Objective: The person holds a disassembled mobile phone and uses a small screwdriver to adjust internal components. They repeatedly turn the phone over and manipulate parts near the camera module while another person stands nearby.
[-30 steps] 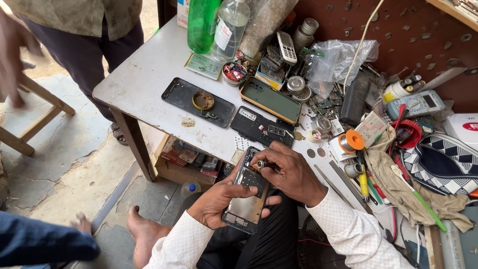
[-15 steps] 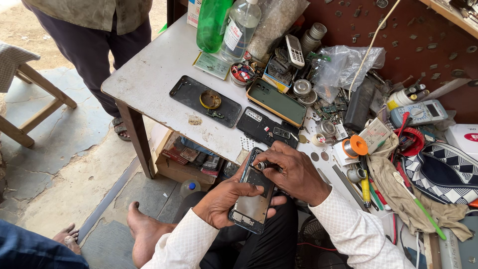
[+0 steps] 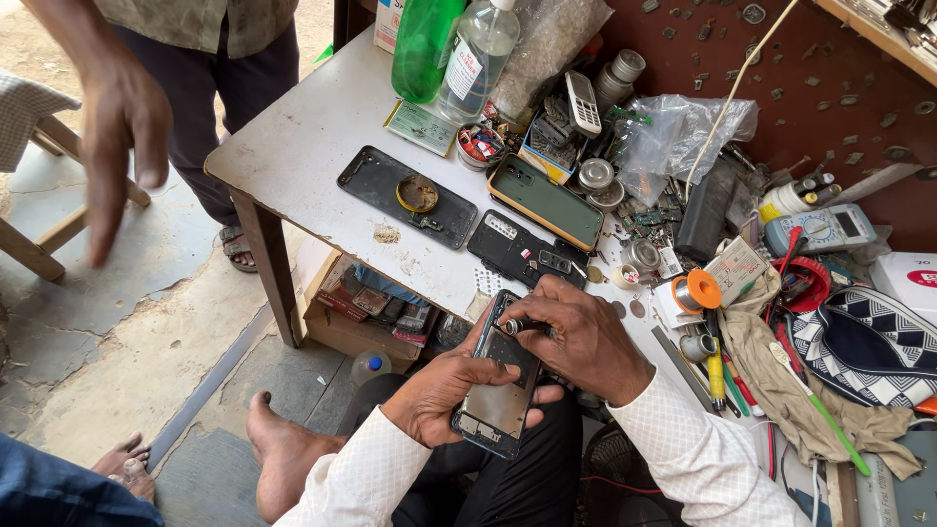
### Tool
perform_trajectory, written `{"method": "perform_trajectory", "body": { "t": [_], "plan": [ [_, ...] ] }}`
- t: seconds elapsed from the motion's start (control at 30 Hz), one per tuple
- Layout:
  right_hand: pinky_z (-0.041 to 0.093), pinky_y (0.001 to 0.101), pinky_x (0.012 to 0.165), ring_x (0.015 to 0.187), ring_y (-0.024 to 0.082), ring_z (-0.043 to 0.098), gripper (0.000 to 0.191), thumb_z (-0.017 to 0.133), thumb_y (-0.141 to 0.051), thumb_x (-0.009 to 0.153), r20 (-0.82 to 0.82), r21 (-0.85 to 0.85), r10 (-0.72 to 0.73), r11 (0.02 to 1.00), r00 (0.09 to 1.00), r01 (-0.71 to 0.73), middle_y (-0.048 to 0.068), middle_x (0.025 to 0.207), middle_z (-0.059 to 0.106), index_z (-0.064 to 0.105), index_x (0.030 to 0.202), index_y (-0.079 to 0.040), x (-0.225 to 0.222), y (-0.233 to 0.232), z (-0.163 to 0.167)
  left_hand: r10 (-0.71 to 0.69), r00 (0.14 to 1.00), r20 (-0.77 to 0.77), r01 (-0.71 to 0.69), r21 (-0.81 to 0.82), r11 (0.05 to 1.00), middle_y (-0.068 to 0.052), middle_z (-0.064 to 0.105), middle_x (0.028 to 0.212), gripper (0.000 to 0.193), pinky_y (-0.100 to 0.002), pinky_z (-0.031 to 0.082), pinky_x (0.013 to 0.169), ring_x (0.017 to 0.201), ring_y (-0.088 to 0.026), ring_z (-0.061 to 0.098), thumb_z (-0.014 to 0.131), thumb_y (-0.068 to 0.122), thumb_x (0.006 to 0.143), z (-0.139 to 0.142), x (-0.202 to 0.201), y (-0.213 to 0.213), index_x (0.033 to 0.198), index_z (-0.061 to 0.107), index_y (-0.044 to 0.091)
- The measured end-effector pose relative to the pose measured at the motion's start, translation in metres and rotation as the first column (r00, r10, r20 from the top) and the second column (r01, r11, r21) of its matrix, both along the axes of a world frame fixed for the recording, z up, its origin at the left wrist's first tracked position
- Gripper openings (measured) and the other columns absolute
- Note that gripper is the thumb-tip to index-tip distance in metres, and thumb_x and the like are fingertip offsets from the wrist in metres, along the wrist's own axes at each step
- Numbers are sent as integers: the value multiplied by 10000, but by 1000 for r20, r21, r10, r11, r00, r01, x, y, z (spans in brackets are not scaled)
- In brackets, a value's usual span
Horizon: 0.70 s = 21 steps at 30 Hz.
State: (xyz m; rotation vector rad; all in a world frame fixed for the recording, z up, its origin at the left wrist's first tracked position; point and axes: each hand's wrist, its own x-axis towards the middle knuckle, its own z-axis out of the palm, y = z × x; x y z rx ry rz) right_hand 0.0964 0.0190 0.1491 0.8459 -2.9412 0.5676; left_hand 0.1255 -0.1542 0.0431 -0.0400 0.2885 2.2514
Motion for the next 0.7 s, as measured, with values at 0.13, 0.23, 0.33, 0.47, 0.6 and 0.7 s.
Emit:
{"method": "perform_trajectory", "body": {
  "t": [0.13,0.23,0.33,0.47,0.6,0.7],
  "plan": [
    [544,367,623,756,206,690,278,786,-120,765,-17,39,0,999,1000,1,16,845,626,790,1030,-201,-2,2,-2,4,1000,0,-4,20,1000,-163,590,1200,922,-490,667,808,1116,-473,695,508,-99,929,0,0,0,1630,194,411],
    [540,362,636,739,187,666,319,762,-68,743,-10,4,-19,1000,1000,19,23,810,614,814,1027,-203,-4,5,-7,8,1000,3,-8,-10,1000,-153,601,1289,956,-508,659,818,1137,-470,676,514,-102,909,0,0,-1,1601,152,449],
    [562,327,681,785,149,677,272,774,-95,838,21,-201,-32,979,999,35,-1,845,633,790,1105,-140,-7,16,-12,0,995,-102,12,118,993,-191,582,1365,998,-493,656,838,1172,-440,667,532,-101,905,-2,0,-1,1663,160,429],
    [544,327,990,1064,133,645,376,627,-100,999,270,-697,91,705,959,129,-5,1114,644,565,1362,-26,-5,33,-19,-1,997,-76,7,75,997,-208,575,1381,1007,-485,651,828,1177,-435,666,538,-102,884,-3,0,1,1619,167,478],
    [567,397,1068,1127,195,676,375,668,-52,1038,188,-824,100,558,977,101,101,1154,662,564,1395,-2,4,32,-38,1,998,-61,5,92,996,-210,576,1375,947,-502,653,827,1164,-436,673,539,-97,904,-2,0,2,1634,209,408],
    [626,408,992,1124,232,716,431,658,-49,1049,93,-872,64,487,994,50,165,1195,686,424,1411,-37,11,16,-55,9,999,-42,-7,39,999,-215,569,1380,933,-497,654,810,1140,-443,686,533,-99,897,2,1,1,1622,233,406]
  ]
}}
